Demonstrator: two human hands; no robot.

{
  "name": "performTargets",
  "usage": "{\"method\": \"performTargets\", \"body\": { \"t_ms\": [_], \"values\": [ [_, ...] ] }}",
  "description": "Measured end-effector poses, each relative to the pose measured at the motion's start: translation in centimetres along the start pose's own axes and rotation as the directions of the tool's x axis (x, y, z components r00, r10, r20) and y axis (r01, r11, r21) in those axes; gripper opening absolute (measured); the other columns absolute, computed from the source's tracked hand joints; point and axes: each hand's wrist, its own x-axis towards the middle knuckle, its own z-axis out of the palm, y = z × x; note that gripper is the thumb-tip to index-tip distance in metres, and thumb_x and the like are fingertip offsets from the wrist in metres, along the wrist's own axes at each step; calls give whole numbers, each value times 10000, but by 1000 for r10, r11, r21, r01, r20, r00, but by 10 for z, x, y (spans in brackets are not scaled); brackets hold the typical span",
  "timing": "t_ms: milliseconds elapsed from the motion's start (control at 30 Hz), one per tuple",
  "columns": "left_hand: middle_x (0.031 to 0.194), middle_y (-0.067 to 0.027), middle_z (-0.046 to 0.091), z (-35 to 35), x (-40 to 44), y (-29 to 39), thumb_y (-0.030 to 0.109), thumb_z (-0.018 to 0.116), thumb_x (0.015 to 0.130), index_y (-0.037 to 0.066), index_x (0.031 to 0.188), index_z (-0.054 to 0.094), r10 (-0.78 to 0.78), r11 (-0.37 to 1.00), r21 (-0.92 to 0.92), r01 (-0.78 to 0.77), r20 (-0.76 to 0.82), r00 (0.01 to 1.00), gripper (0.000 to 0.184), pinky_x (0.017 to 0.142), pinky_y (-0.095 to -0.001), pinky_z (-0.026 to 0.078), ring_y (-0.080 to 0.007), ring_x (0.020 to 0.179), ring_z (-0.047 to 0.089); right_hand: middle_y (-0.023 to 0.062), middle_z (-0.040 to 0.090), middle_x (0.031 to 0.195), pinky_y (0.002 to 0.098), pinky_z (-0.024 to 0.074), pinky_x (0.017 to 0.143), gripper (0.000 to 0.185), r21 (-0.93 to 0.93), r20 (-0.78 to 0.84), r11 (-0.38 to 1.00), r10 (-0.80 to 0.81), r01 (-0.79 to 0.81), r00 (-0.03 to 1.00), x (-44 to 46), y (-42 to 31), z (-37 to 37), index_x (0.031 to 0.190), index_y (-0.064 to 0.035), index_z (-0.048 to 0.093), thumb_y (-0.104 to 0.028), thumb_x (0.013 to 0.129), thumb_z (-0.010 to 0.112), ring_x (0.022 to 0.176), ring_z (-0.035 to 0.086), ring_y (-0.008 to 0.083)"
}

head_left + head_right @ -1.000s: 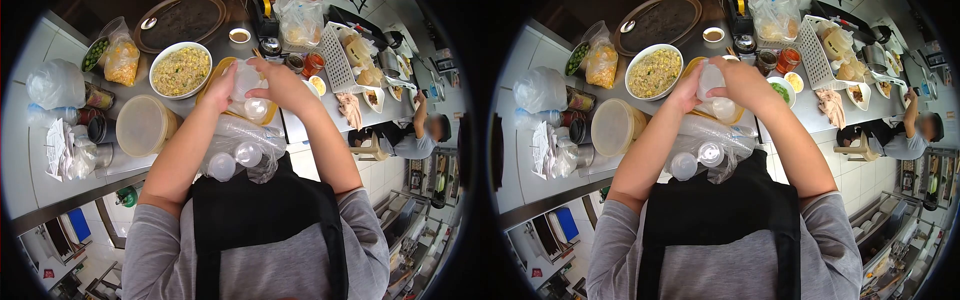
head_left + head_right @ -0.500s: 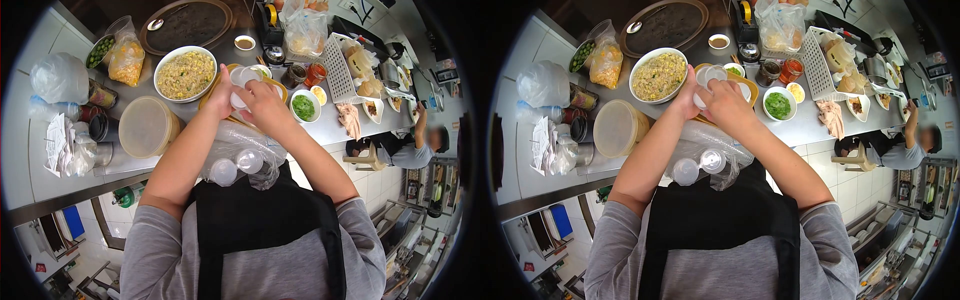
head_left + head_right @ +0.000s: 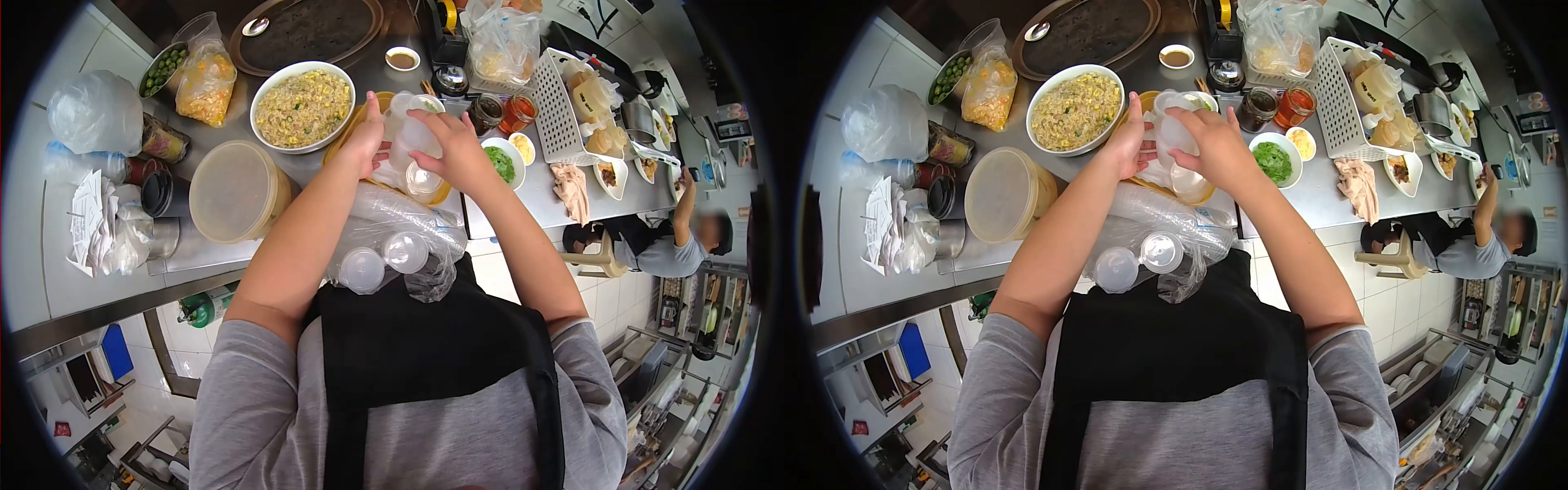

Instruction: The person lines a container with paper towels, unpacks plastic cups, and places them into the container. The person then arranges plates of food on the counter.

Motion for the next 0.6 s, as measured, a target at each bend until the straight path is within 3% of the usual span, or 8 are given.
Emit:
{"method": "performTargets", "body": {
  "t_ms": [467, 533, 567, 600],
  "values": [
    [1070, -80, 606, 8, -10, 5, 785, 120, 866, 121, 1322, 520, 80, 994, 73, -77, -43, 996, 899, 779, -317, 408, -160, 869, 521, 119, 574, 1134, 598, 316, 1028, 631, 75, 22, 996, 36, -38, 999, 0, 7, -6, 1345, -208, 465, -275, 782, 741, 1052, 567, 316],
    [1107, -88, 596, 2, -7, 4, 777, 117, 873, 89, 1332, 502, 159, 965, 219, -145, -52, 986, 912, 794, -312, 425, -167, 868, 524, 106, 574, 1118, 650, 317, 1012, 611, 113, 4, 993, 43, -43, 999, 0, 6, -6, 1338, -191, 476, -307, 792, 723, 1074, 563, 315],
    [1242, -129, 555, 0, -9, 8, 771, 120, 877, 51, 1379, 444, 160, 961, 227, -160, 16, 987, 936, 888, -346, 424, -213, 1000, 537, 107, 573, 1130, 649, 317, 1012, 614, 128, -10, 991, 47, -46, 999, 0, 5, -6, 1348, -188, 470, -327, 802, 713, 1085, 558, 318],
    [1242, -129, 555, 0, -11, 9, 771, 120, 877, 51, 1379, 444, 165, 959, 230, -164, 16, 986, 936, 888, -346, 424, -213, 1000, 537, 107, 573, 1130, 649, 317, 1012, 614, 127, -16, 991, 46, -44, 999, 1, 4, -7, 1348, -188, 470, -327, 802, 713, 1085, 558, 318]
  ]
}}
